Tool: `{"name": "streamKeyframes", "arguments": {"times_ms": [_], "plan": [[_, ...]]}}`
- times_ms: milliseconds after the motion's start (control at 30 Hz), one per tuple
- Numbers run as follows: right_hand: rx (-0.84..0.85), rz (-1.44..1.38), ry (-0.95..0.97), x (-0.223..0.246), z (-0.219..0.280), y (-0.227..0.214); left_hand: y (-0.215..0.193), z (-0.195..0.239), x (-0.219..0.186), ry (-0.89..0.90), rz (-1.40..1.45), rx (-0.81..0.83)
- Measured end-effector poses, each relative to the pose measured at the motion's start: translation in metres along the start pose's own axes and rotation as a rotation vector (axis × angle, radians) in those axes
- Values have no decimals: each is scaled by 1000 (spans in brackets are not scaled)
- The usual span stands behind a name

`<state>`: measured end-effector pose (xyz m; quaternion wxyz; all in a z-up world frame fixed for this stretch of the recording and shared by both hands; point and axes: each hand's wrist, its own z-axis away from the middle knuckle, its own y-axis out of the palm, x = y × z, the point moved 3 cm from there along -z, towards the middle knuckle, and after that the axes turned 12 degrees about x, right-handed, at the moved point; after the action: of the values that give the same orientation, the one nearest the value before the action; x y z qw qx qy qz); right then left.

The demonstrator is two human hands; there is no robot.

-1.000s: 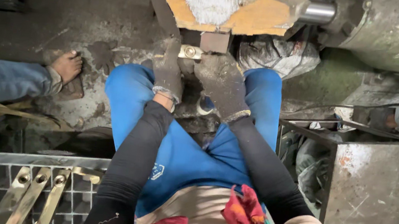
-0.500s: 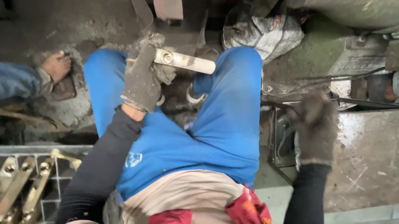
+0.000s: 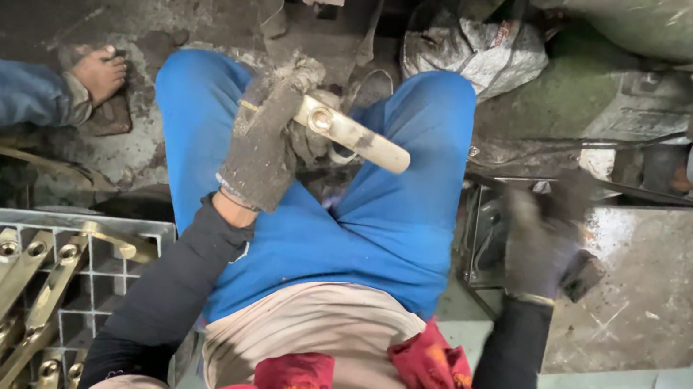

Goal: The person uses a tool to scrape and smooth the surfaces of a metal part while holding it by hand, occasionally rotating it to reach all sides.

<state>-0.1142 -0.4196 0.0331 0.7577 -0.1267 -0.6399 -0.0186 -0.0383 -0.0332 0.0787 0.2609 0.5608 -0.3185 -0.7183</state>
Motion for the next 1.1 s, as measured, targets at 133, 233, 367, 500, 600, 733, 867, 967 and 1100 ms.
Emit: {"name": "streamKeyframes", "arguments": {"times_ms": [133, 233, 367, 500, 600, 733, 867, 967, 1100], "plan": [[869, 163, 17, 65, -12, 144, 1, -9, -6, -27, 13, 10], [937, 4, 150, 90, -33, 205, -16, -17, -10, -20, 25, -35], [945, 375, -473, 100, -56, 242, -48, -39, -16, 238, -656, -18], [978, 34, 239, 60, -103, 262, -106, -106, 39, -146, 65, -431], [889, -105, 381, 38, -141, 276, -146, -159, 74, 220, -396, -364], [738, 963, -1057, 35, -155, 286, -185, -176, 130, 44, -1844, 46], [852, 804, -590, -8, -168, 293, -195, -185, 125, 16, -1159, -282], [795, 1272, -861, -31, -164, 294, -189, -195, 105, 33, -527, -567], [921, 1075, -664, -60, -173, 301, -189, -206, 78, -8, -335, -612]]}}
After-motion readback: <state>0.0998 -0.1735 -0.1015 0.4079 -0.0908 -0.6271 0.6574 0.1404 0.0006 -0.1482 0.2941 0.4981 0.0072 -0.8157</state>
